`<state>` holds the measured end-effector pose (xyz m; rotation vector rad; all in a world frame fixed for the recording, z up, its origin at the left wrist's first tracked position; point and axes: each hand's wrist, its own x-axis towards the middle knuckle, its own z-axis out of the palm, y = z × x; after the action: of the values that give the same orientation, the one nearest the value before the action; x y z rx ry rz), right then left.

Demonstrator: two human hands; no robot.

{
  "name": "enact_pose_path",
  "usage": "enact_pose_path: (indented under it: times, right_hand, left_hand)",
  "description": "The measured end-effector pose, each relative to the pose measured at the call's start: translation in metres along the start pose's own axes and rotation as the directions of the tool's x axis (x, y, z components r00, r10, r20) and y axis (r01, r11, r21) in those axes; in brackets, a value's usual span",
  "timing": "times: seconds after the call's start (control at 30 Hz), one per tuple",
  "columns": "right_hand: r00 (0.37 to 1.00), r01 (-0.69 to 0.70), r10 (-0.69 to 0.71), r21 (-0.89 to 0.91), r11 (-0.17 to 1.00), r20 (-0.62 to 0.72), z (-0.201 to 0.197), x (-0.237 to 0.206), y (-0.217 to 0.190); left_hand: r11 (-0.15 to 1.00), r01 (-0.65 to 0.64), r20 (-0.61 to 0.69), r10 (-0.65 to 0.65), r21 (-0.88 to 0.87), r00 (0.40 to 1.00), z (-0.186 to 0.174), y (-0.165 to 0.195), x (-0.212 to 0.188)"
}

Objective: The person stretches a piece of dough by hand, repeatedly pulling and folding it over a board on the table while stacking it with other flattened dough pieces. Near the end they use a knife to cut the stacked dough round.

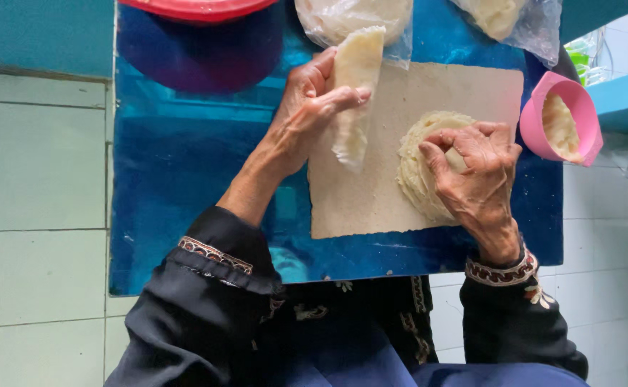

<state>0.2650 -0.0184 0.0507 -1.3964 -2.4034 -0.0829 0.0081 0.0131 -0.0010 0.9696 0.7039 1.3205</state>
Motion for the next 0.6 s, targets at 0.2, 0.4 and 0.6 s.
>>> enact_pose_path:
  times: [0.2,0.4,0.6]
  right_hand:
    - [0.994,0.110,-0.098,0.442,0.890,-0.050,-0.023,0.022,-0.040]
    - [0.985,0.134,-0.072,0.425,0.895,-0.159,-0.014,0.039,-0.061]
    - [0.989,0.112,-0.051,0.498,0.860,-0.136,-0.011,0.030,-0.059]
  left_hand:
    - [0.989,0.083,0.127,-0.067,-0.126,0.990,0.001,0.008,-0.006]
    - [0.958,0.101,0.213,-0.043,-0.269,0.976,0.000,0.006,-0.004]
    - [0.980,0.055,0.184,-0.019,-0.193,0.983,0.000,0.001,-0.004]
